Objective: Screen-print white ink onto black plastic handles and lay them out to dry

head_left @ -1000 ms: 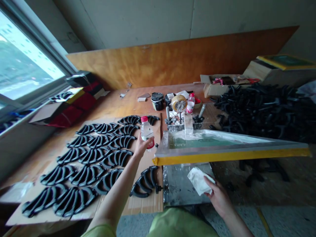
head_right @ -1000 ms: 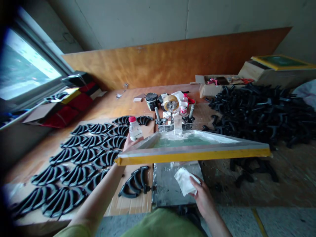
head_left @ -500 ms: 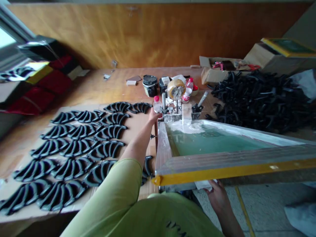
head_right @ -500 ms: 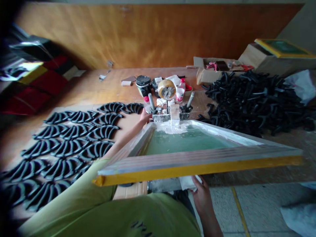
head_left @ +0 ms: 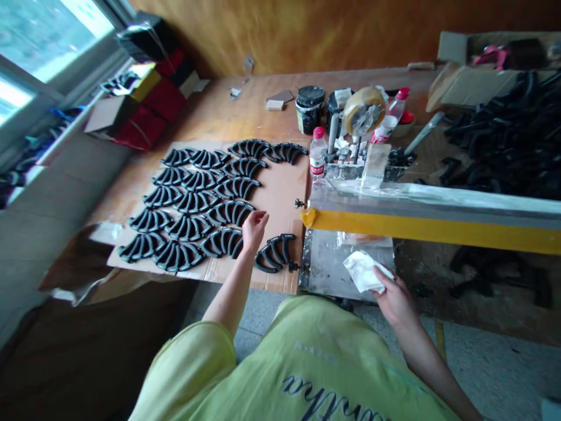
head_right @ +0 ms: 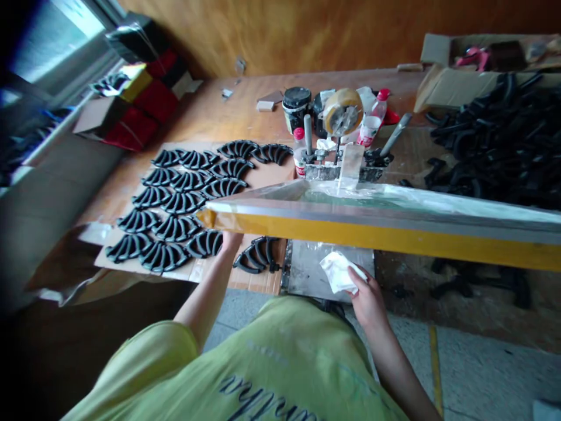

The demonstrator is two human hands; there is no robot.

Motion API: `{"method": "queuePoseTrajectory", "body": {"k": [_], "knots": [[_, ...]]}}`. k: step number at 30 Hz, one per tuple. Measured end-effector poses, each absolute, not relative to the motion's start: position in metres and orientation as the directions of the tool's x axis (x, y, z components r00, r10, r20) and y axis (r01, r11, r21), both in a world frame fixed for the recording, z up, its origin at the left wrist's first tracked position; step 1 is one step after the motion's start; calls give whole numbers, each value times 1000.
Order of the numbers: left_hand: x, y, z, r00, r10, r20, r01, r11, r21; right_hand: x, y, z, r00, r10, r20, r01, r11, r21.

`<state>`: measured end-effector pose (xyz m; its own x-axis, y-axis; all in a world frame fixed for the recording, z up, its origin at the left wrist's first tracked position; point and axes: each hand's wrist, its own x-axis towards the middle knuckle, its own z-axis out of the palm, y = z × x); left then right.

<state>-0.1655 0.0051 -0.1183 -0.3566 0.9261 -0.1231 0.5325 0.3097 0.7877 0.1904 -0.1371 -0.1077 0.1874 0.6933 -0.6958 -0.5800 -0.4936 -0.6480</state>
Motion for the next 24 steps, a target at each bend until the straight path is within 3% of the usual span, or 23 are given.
{"method": "queuePoseTrajectory", "body": {"k": [6, 13, 24], "knots": [[-166, -107, -149, -464, 846, -264, 600, 519, 608, 183, -130, -109, 79, 726, -683, -546, -542, -639], [-137, -131, -159, -512, 816, -269, 690, 577, 437, 188, -127, -110, 30, 714, -700, -538, -578, -614], [-133, -134, -153, -554, 782, -285, 680, 623, 387, 194, -125, -115, 0, 717, -697, -486, -610, -626]]}}
